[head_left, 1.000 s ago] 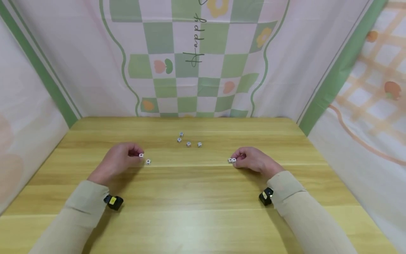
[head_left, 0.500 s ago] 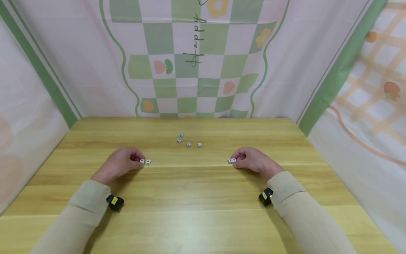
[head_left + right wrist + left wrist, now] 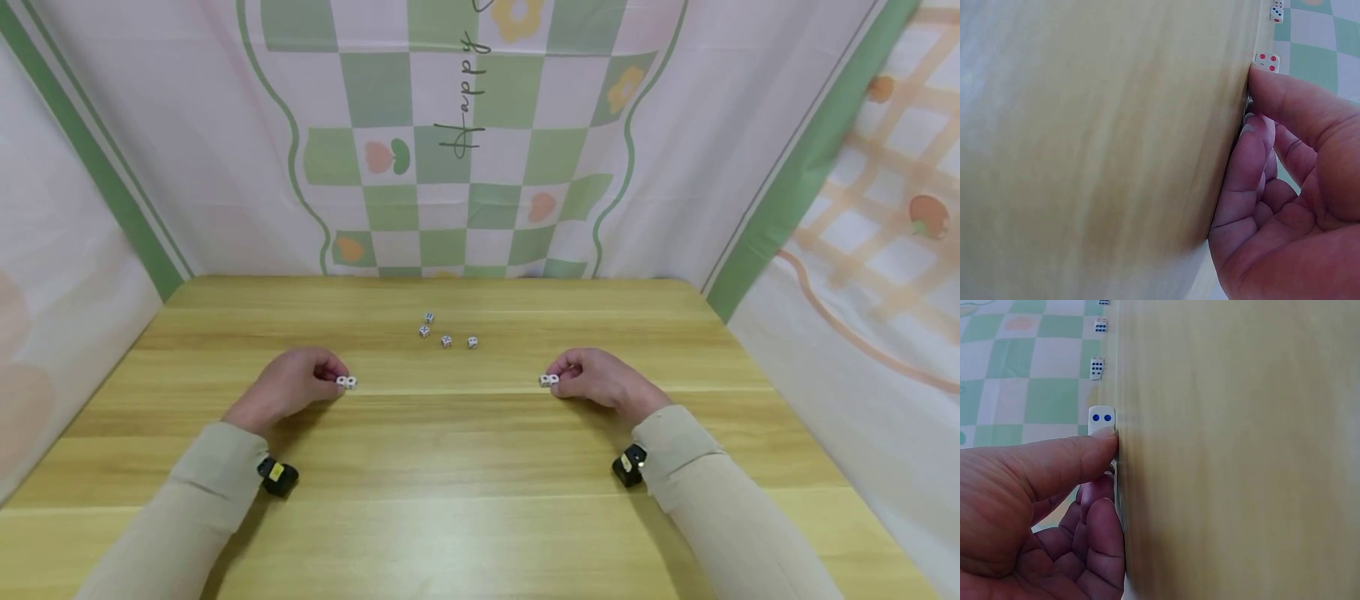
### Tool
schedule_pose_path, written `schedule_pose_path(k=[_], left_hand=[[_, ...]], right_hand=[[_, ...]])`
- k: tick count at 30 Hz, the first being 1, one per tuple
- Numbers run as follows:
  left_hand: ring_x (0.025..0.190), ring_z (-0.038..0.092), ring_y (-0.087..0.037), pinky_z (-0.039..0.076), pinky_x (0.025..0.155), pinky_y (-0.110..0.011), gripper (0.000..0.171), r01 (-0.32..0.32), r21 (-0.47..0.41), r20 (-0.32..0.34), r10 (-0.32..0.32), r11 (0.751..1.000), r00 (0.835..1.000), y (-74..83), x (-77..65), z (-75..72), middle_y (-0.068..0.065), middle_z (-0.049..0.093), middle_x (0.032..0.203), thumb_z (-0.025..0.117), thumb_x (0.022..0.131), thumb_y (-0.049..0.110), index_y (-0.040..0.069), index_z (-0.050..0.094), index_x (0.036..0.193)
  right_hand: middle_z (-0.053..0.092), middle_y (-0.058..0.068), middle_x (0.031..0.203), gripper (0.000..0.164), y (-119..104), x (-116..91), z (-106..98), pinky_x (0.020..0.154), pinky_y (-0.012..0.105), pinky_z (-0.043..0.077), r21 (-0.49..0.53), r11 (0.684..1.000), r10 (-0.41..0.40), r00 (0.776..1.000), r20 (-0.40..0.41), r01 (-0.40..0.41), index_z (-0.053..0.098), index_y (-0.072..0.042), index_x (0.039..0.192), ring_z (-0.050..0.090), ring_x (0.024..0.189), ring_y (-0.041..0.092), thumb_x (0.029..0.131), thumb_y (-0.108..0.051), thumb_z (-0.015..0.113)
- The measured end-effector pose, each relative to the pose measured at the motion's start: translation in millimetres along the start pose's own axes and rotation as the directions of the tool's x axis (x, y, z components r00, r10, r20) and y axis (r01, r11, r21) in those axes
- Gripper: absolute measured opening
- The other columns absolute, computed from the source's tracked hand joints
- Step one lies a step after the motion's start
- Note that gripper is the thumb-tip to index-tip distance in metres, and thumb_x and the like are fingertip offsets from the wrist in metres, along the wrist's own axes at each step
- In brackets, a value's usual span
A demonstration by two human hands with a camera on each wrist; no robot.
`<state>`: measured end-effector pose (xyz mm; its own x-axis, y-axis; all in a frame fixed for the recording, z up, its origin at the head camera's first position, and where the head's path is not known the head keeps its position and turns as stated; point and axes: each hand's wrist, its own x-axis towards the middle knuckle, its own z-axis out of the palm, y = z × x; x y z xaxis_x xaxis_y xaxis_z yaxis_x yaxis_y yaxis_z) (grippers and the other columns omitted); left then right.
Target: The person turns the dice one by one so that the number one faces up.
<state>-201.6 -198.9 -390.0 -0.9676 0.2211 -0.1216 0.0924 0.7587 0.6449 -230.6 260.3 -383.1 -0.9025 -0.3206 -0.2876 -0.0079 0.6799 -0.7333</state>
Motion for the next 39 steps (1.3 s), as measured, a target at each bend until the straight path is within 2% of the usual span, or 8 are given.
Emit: schedule_pose_path(k=[16, 22, 39], left_hand=[[0.094, 0.059, -0.021, 0.048, 0.083, -0.036, 0.017, 0.014, -0.047, 0.031, -0.012, 0.999, 0.999, 1.0, 0.0, 2.4, -0.004, 0.069, 0.103, 0.077, 0.095, 0.017, 0.009, 0.074, 0.110], [0.095, 0.059, -0.021, 0.048, 0.083, -0.036, 0.022, 0.041, -0.058, 0.045, -0.038, 0.997, 0.998, -1.2, -2.5, 2.5, -0.005, 0.069, 0.106, 0.077, 0.095, 0.019, 0.009, 0.073, 0.114], [0.096, 0.058, -0.021, 0.047, 0.084, -0.036, 0.023, 0.030, -0.090, 0.060, -0.025, 0.996, 0.998, -2.4, -1.8, 3.1, -0.005, 0.068, 0.107, 0.077, 0.095, 0.020, 0.008, 0.071, 0.114]], right_hand=[[0.066, 0.005, 0.096, 0.023, -0.5, -2.1, -1.1, 0.079, 0.030, 0.045, -0.014, 1.000, -0.003, 1.000, -0.020, 0.003, 0.071, -0.002, 0.113, 0.055, 0.085, 0.017, 0.094, -0.013, 0.076], [0.067, 0.005, 0.096, 0.020, 0.3, -1.2, 0.0, 0.079, 0.031, 0.046, -0.030, 0.999, -0.017, 1.000, -0.015, 0.016, 0.071, -0.003, 0.111, 0.056, 0.085, 0.017, 0.093, -0.012, 0.076], [0.067, 0.005, 0.097, 0.020, 2.6, -2.4, -0.4, 0.081, 0.032, 0.046, -0.033, 0.999, -0.020, 1.000, -0.023, 0.019, 0.071, -0.004, 0.110, 0.056, 0.086, 0.018, 0.093, -0.013, 0.076]])
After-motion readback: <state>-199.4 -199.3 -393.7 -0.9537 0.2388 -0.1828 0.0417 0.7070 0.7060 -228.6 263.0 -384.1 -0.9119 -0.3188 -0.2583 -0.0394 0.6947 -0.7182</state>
